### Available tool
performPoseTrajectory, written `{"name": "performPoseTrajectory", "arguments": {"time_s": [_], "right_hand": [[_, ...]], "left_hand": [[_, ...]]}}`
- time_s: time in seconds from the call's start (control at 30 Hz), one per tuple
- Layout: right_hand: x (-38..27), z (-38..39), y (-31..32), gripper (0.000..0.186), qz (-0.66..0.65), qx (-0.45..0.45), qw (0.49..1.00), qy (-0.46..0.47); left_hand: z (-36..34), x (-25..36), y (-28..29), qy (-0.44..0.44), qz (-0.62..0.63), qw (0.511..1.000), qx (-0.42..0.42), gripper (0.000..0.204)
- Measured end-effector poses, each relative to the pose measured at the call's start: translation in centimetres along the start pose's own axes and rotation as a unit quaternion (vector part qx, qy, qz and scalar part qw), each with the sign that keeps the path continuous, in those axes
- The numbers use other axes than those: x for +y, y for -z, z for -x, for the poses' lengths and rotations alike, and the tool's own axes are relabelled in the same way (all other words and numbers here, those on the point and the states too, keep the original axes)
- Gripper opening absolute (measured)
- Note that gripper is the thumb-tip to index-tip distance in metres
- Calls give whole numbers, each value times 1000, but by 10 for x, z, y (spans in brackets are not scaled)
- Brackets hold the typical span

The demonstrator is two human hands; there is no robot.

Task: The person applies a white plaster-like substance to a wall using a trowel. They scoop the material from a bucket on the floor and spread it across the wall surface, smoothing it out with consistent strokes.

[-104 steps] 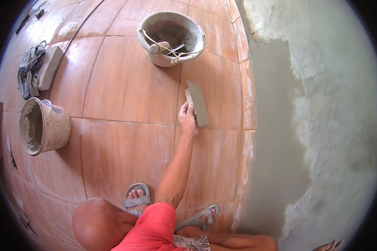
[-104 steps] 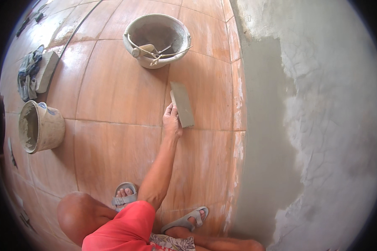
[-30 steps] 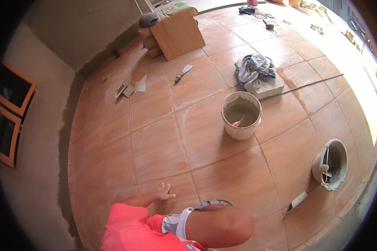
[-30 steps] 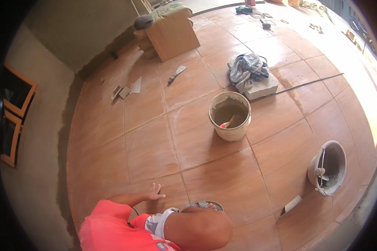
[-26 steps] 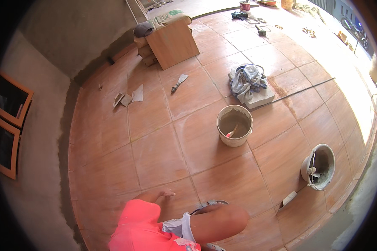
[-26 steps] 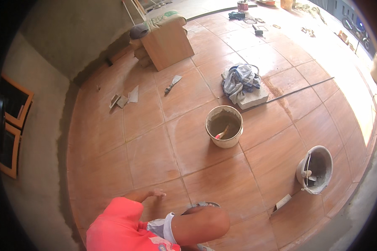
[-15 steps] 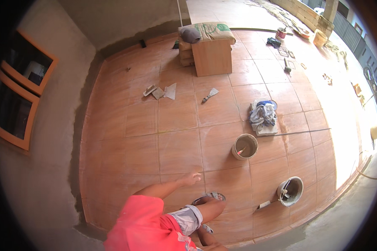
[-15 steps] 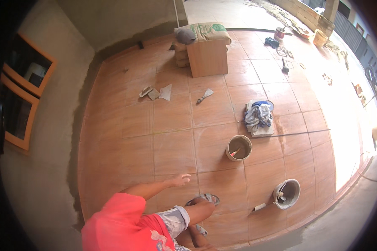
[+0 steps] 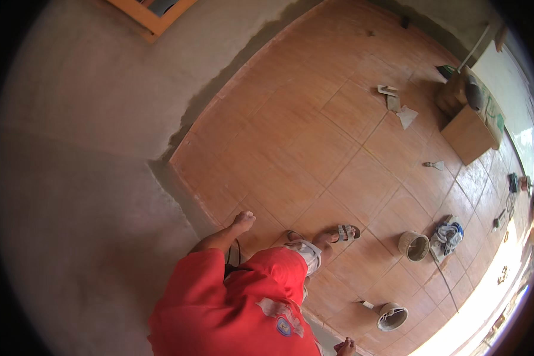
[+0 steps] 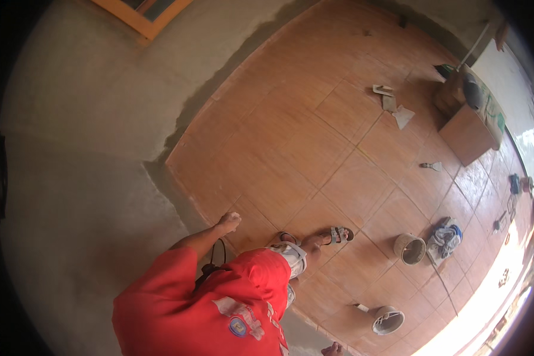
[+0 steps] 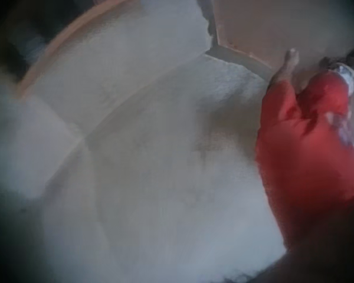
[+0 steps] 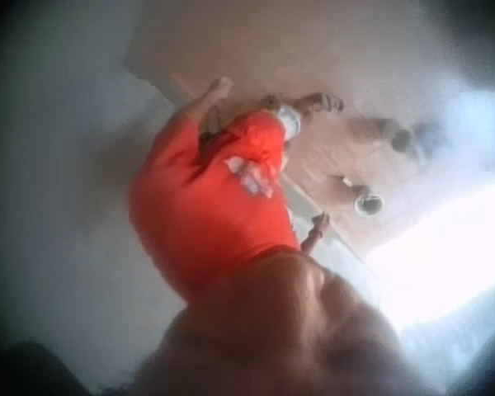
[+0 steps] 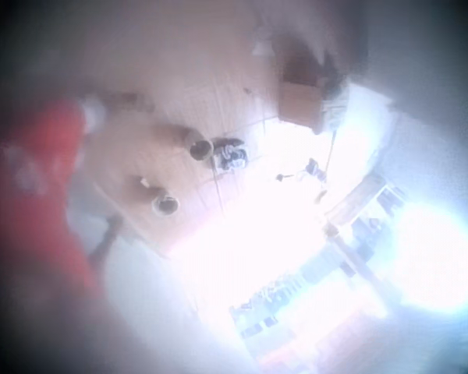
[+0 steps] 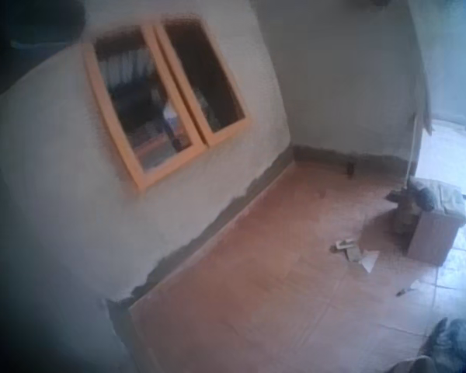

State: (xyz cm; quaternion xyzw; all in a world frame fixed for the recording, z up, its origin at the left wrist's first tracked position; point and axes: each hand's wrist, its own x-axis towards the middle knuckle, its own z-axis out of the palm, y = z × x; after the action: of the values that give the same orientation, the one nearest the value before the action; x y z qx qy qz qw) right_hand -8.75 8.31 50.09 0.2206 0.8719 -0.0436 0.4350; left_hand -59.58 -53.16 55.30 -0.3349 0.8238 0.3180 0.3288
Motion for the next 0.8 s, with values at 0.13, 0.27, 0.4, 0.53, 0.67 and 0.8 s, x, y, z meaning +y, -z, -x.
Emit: {"name": "performPoseTrajectory", "arguments": {"time_s": [0.13,0.27,0.4,0.53,0.67,0.8], "right_hand": [[-35,-11,98,15,-406,-73,905,-108],[-139,-19,265,14,-602,-20,784,-151],[-175,-87,349,16,-469,124,872,-70],[-267,-126,487,19,-503,43,863,-33],[-377,-172,584,17,-419,26,905,71],[-455,-202,637,18,-388,21,908,158]], "left_hand": [[5,-69,16,45,59,996,41,30],[6,-101,19,137,150,979,7,34],[-17,-198,-23,22,0,999,46,34],[-9,-106,29,183,284,941,1,36],[-17,-62,103,190,399,897,25,40],[-34,-28,147,223,463,853,91,43]]}}
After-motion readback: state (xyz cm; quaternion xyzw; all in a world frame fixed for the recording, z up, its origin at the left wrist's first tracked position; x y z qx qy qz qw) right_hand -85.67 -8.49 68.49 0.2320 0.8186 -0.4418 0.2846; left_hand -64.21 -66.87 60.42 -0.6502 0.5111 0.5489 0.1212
